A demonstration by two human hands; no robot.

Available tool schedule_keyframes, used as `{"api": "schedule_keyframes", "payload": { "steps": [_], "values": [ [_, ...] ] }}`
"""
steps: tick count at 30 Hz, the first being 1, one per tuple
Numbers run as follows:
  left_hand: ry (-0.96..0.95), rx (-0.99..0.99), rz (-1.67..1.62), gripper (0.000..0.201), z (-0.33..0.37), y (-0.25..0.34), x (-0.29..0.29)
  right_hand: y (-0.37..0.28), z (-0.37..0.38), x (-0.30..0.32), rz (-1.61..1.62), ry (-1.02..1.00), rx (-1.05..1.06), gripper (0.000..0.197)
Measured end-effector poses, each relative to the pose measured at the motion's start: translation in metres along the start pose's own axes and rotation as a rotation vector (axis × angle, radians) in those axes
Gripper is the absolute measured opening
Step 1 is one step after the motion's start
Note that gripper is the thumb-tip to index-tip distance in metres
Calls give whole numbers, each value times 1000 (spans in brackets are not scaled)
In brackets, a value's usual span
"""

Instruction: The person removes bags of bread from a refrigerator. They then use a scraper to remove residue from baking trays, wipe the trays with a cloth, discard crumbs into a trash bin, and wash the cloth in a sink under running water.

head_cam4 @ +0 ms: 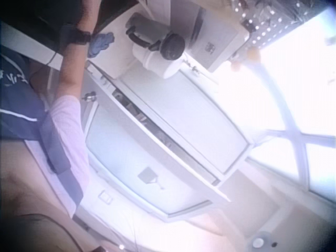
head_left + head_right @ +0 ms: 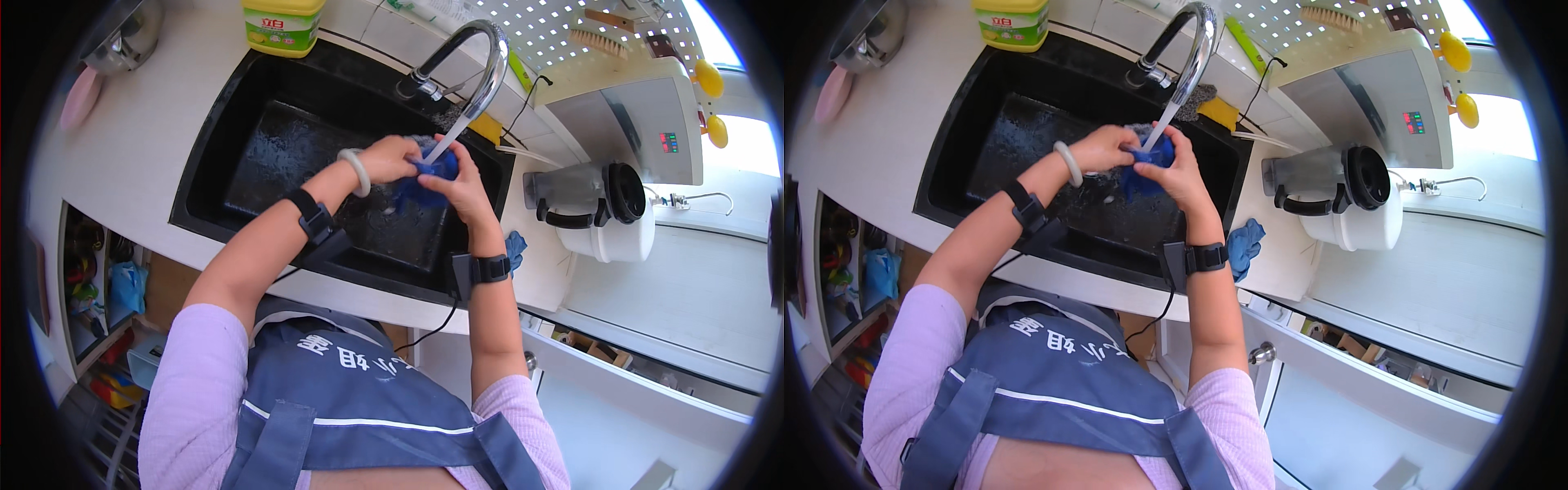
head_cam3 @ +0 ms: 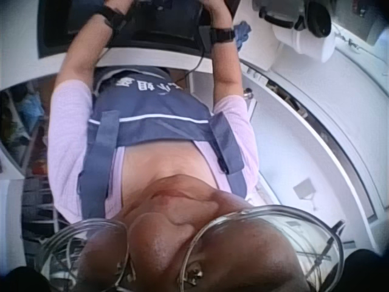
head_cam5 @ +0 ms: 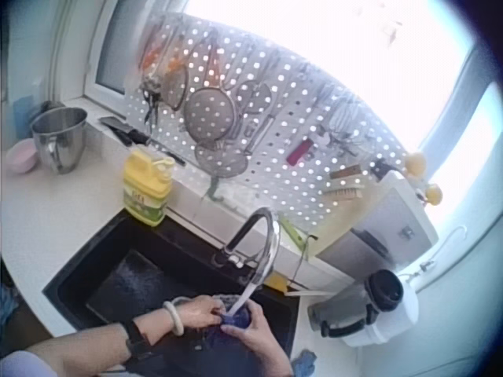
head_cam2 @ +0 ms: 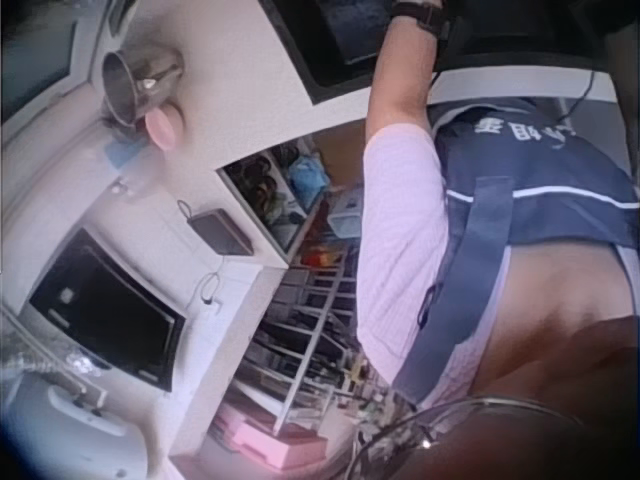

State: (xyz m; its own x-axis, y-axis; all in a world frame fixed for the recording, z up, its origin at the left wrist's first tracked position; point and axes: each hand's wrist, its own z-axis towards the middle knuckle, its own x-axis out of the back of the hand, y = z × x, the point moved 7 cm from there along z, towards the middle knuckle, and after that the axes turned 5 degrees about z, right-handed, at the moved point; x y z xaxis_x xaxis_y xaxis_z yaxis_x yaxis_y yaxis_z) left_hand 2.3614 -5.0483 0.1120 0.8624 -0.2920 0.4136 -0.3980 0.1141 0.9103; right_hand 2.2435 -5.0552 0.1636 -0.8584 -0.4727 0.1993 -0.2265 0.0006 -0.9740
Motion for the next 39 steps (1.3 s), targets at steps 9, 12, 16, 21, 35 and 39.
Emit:
{"api": "schedule_keyframes", "payload": {
  "steps": [9, 12, 16, 21, 35, 39],
  "values": [
    [313, 681, -888, 47, -36, -72, -23, 55, 4, 22, 115, 299, -132, 37],
    [155, 1049, -1507, 51, -53, -64, -84, 41, -7, -27, 313, 252, -150, 53],
    [360, 722, -1802, 29, -34, -103, -97, 17, -18, -86, -17, 62, 15, 23],
    [309, 682, -1824, 27, -20, -63, -107, 73, 9, -24, -192, 315, -158, 20],
    [345, 1160, -1962, 40, -64, -46, -72, 53, -11, -24, 400, 168, -406, 30],
    [308, 706, -2258, 36, -19, -79, -93, 48, -28, -10, 221, 80, -475, 30]
  ]
}}
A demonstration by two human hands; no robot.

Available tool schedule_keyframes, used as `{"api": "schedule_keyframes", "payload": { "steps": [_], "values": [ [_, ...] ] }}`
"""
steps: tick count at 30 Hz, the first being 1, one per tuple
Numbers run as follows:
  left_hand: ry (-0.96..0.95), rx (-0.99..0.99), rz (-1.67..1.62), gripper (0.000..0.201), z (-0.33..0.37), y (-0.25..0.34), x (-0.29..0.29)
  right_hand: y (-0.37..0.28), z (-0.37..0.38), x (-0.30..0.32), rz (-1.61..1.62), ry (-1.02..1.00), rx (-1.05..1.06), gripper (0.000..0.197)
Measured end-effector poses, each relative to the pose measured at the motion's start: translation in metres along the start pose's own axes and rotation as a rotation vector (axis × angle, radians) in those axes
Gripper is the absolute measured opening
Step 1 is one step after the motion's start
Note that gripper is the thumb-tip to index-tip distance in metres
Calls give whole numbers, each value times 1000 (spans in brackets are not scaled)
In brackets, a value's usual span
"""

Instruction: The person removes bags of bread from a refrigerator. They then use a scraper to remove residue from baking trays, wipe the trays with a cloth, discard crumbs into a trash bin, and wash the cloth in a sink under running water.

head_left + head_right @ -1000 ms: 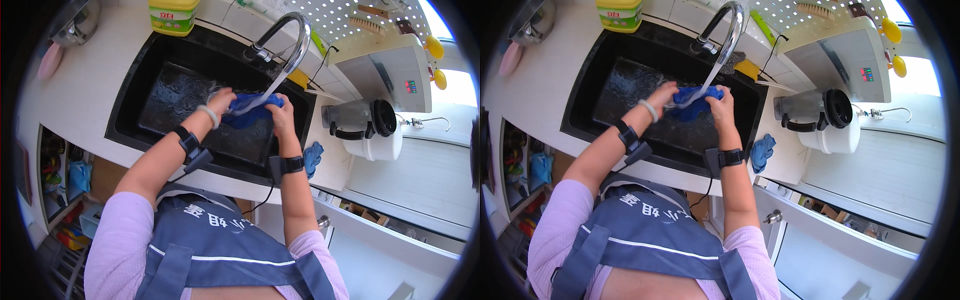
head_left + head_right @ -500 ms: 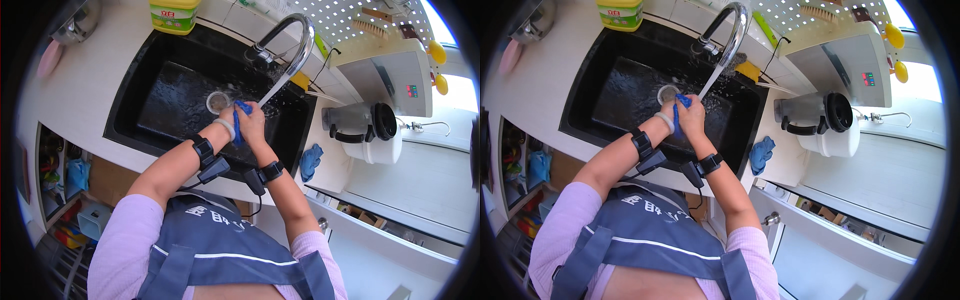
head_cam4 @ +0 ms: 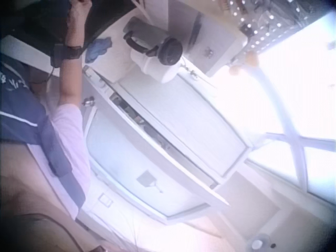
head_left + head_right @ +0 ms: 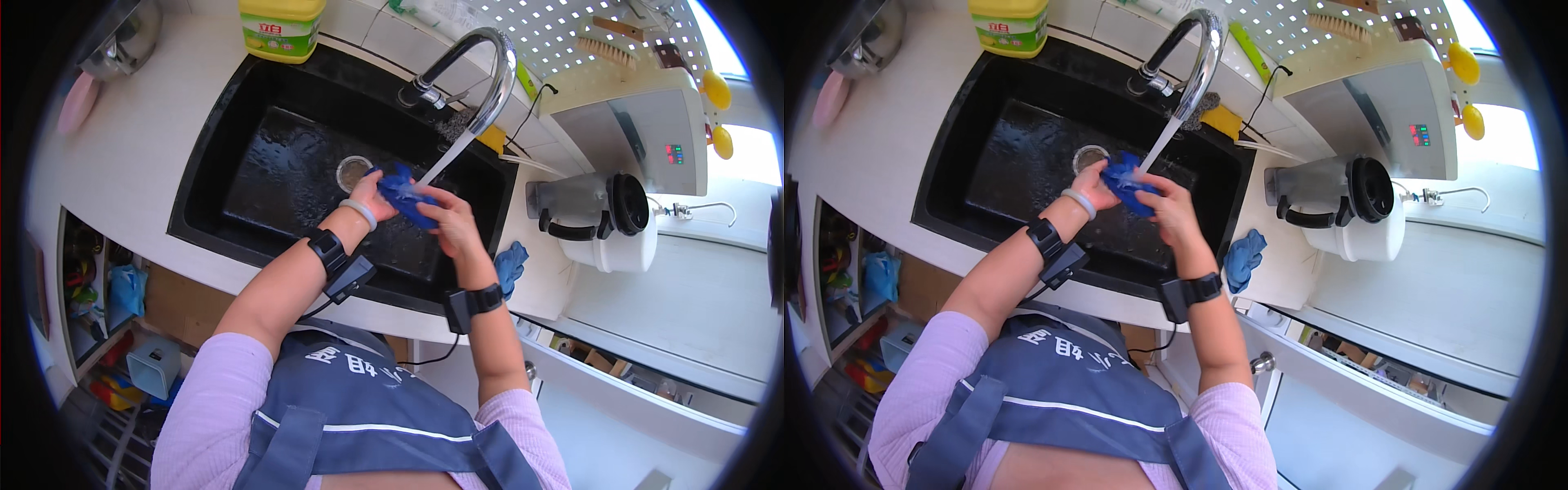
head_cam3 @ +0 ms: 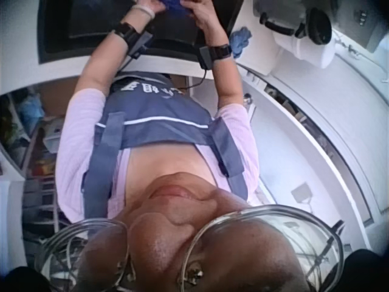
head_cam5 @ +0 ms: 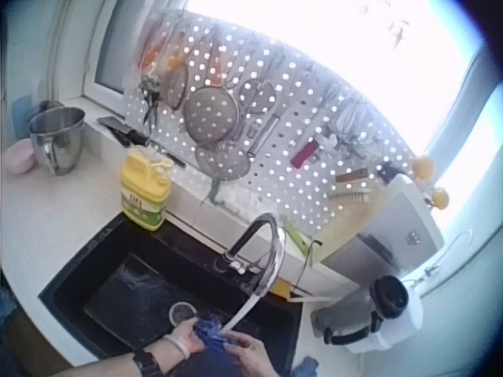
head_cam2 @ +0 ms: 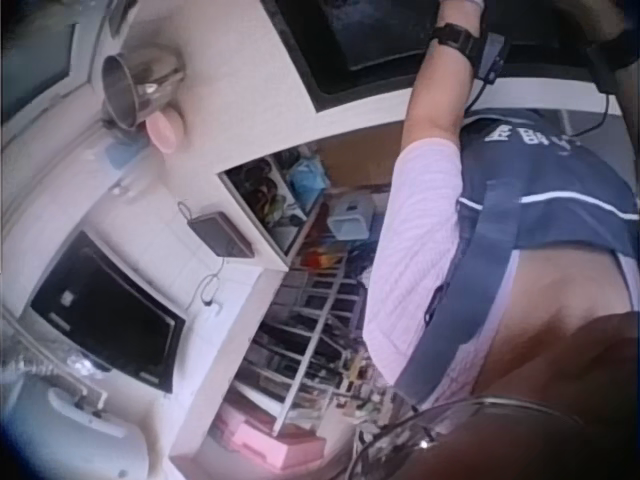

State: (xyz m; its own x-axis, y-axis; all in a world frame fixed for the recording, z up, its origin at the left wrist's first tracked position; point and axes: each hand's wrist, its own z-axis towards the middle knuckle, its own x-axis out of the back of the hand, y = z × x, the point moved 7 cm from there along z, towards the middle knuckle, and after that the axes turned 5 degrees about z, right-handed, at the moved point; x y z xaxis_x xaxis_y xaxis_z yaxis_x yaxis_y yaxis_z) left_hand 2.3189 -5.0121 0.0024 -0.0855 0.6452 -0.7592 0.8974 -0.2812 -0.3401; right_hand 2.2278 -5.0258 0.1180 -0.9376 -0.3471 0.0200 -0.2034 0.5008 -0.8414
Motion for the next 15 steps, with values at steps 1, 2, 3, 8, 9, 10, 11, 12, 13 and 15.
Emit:
{"api": "schedule_keyframes", "payload": {
  "steps": [1, 2, 3, 8, 9, 10, 11, 12, 13, 15],
  "values": [
    [34, -16, -34, 37, 5, -1, -2, 0, 2, 22, -83, 88, -2, 28],
    [71, -28, -66, 38, 9, -4, -3, 1, 5, 43, -56, 146, -29, 26],
    [46, -102, -91, 36, 12, 3, -9, -7, 4, 54, 32, 160, -20, 26],
    [-62, -219, -126, 49, -2, 20, -32, -32, 8, 72, 455, 163, 13, 31],
    [-82, -207, -114, 55, -7, 21, -37, -32, 11, 73, 494, 172, 52, 31],
    [-131, -197, -89, 64, -10, 18, -39, -33, 13, 74, 533, 183, 91, 31],
    [-110, -189, -50, 61, -12, 18, -34, -34, 15, 76, 559, 199, 124, 30],
    [-88, -181, -11, 57, -13, 19, -28, -36, 17, 81, 586, 216, 157, 29],
    [-65, -172, 28, 54, -13, 20, -21, -37, 18, 85, 612, 234, 190, 29],
    [-24, -109, -82, 44, -5, 21, -5, -34, 20, 90, 673, 246, 244, 31]
  ]
}}
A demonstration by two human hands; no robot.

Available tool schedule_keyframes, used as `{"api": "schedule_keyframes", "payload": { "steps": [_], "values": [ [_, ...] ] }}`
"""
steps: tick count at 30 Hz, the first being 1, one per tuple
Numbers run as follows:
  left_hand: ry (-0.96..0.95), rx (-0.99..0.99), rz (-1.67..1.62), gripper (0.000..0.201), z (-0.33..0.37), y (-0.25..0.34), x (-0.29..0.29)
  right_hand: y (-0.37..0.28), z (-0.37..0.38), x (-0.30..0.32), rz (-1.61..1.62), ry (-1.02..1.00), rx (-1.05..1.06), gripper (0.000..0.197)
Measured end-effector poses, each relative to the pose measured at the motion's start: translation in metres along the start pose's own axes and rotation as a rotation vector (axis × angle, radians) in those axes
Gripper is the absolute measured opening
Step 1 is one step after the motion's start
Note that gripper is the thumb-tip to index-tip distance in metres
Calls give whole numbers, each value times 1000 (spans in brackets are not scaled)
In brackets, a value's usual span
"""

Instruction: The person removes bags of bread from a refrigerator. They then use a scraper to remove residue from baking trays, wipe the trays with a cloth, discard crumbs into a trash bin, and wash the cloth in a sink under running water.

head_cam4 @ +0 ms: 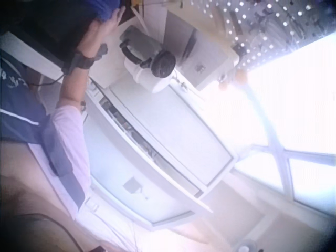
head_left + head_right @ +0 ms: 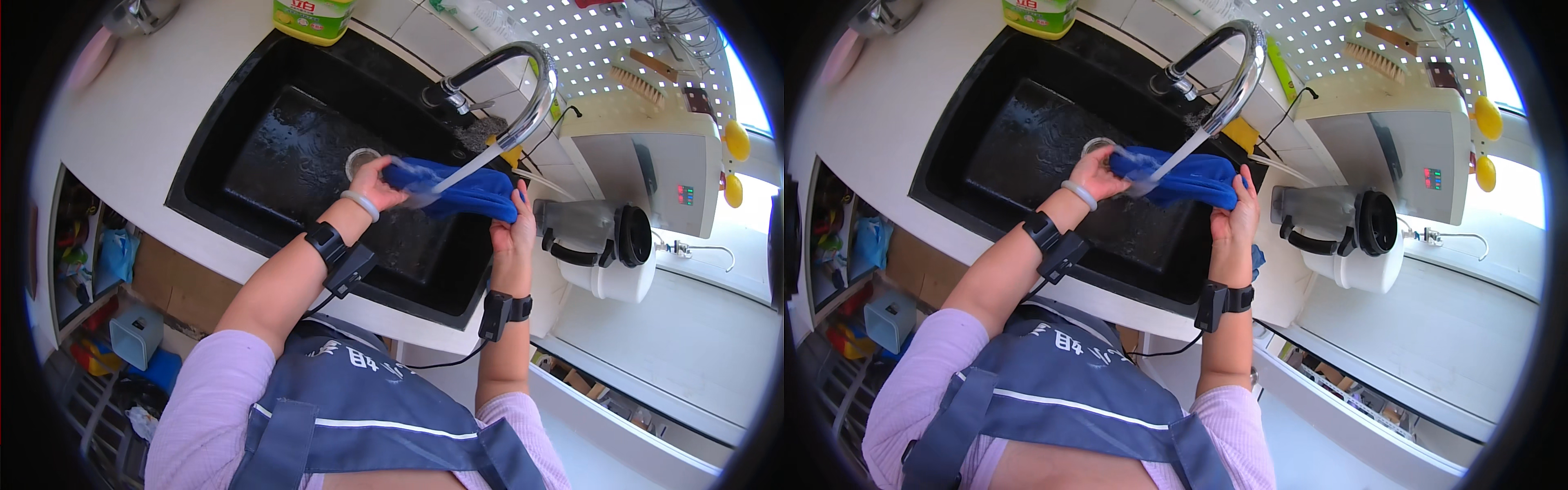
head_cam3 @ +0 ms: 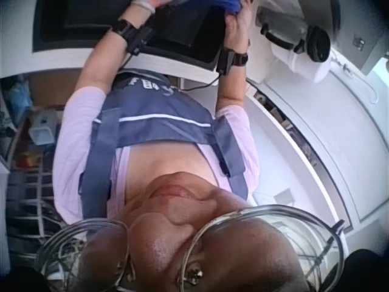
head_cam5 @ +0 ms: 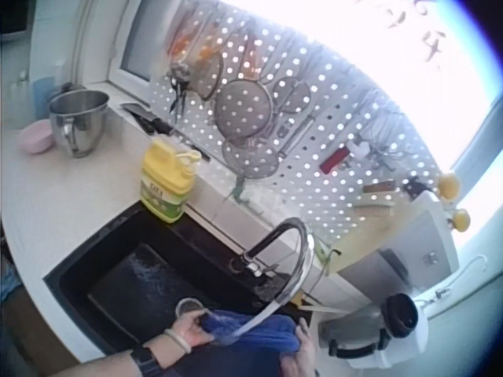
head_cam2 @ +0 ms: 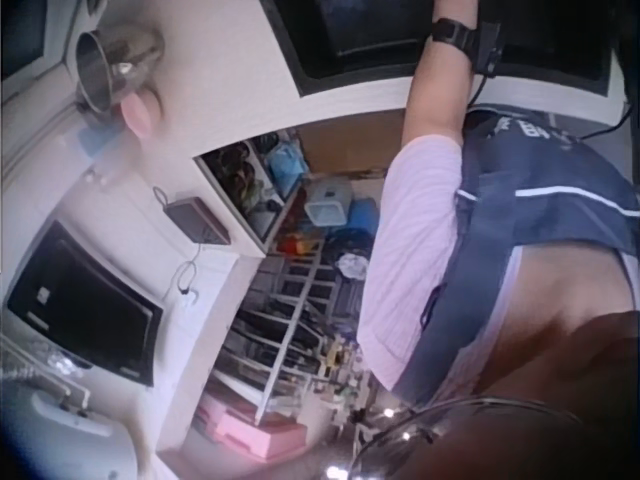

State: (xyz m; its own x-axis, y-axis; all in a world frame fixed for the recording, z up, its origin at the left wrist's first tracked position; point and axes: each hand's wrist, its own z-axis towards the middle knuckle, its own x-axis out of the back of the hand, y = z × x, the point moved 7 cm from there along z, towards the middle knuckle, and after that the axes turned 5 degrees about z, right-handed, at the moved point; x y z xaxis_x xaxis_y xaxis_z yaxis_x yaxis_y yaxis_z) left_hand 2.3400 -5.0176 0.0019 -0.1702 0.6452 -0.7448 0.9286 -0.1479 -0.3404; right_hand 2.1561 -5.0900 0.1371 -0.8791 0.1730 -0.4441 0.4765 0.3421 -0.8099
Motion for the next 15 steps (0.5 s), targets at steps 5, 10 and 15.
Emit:
{"api": "schedule_keyframes", "payload": {
  "steps": [5, 10, 15],
  "values": [
    [200, -201, 70, 26, -9, -3, 17, 8, -7, -6, 112, 122, 86, 30],
    [-176, -101, 444, 28, -12, -36, -19, 79, -34, -50, -616, -151, -166, 22],
    [-229, -282, 528, 39, -23, -14, -5, 57, -3, -36, -155, -88, -149, 30]
  ]
}}
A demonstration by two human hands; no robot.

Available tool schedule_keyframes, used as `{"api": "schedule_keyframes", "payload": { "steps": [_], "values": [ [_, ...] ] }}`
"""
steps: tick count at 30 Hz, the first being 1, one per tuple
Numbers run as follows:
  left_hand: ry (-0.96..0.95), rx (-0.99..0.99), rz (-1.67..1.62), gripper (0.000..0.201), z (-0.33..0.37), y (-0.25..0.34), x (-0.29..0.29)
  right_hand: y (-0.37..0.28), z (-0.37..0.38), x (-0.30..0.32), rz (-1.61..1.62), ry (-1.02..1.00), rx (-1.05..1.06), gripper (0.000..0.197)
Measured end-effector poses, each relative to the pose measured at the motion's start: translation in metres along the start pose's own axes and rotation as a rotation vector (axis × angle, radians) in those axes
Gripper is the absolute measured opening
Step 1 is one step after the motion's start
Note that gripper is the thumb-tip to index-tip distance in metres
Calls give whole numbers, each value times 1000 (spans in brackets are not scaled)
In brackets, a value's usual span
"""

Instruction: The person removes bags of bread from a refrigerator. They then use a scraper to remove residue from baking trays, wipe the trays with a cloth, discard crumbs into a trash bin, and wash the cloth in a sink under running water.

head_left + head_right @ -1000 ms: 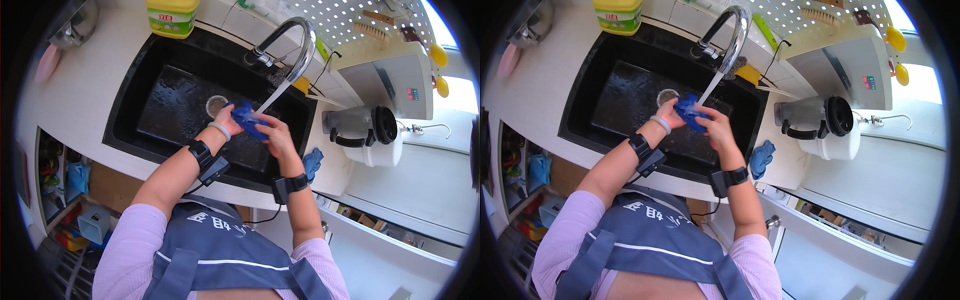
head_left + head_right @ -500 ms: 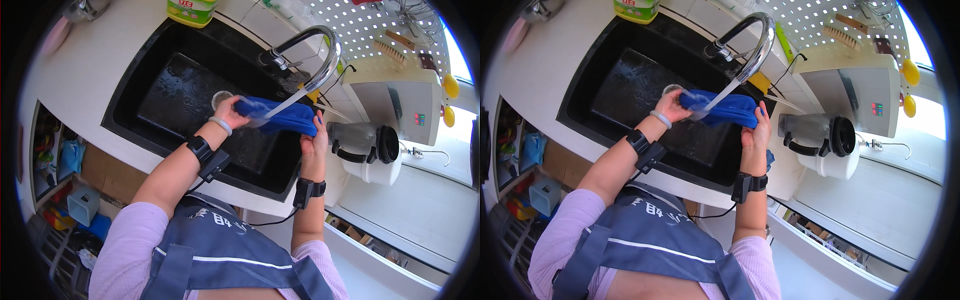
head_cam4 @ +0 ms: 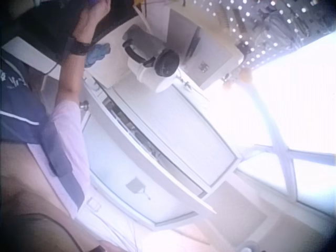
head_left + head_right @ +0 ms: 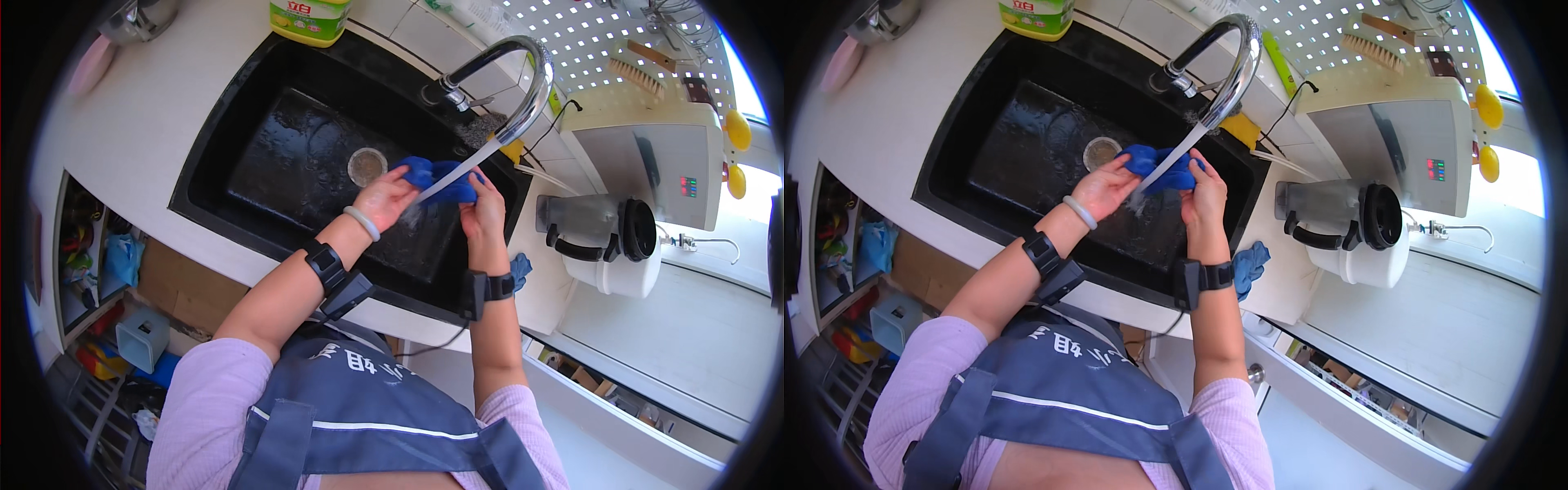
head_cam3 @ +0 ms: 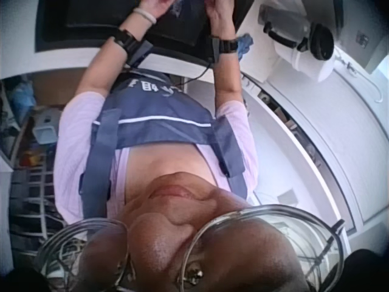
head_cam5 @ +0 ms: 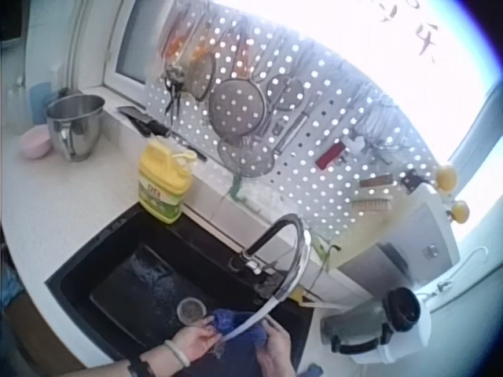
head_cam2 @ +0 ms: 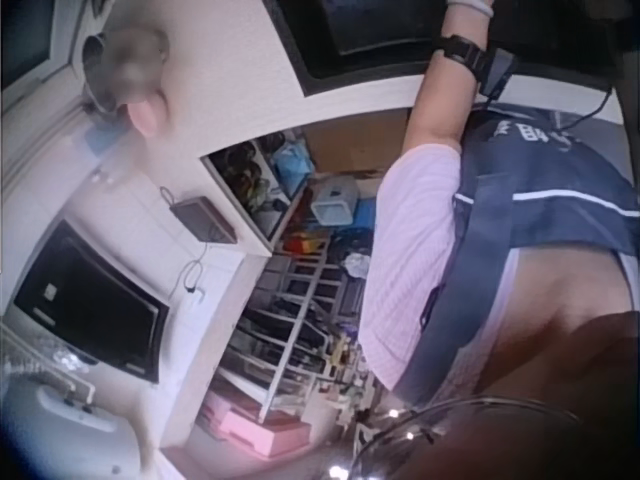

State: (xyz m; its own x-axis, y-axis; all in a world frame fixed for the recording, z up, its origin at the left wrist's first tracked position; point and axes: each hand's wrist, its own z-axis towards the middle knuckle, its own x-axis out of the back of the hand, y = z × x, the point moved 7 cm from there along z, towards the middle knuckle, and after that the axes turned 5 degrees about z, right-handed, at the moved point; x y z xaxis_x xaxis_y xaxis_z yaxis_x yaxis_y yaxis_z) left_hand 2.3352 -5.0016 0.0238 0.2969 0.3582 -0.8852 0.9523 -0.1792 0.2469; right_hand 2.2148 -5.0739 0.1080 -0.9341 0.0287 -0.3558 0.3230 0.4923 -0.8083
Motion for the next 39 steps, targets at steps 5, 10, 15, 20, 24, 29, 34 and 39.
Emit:
{"api": "schedule_keyframes", "payload": {
  "steps": [5, 10, 15, 20, 24, 29, 34, 39],
  "values": [
    [424, 380, -382, 41, -4, -34, 10, 0, -26, -16, 160, -160, -80, 31],
    [212, 258, -568, 37, 26, -20, -13, -19, -37, 40, -551, -2, -145, 28],
    [104, 269, -441, 36, 25, -29, -26, -49, 44, 36, -1130, -206, 131, 38],
    [-47, 204, -337, 42, 6, -11, -40, -69, 150, -1, -720, -123, 67, 67],
    [-60, 117, -263, 47, -1, 15, -30, -65, 151, -48, -596, -413, 218, 78],
    [-80, 78, -305, 43, -20, 43, -29, 22, 25, -54, -1204, -833, 393, 115],
    [52, 78, 19, 40, -30, 38, 8, 42, -26, -81, -1012, -369, 612, 47],
    [82, 644, 98, 42, -61, 37, 16, 71, -106, -109, -1037, -607, 503, 44]
  ]
}}
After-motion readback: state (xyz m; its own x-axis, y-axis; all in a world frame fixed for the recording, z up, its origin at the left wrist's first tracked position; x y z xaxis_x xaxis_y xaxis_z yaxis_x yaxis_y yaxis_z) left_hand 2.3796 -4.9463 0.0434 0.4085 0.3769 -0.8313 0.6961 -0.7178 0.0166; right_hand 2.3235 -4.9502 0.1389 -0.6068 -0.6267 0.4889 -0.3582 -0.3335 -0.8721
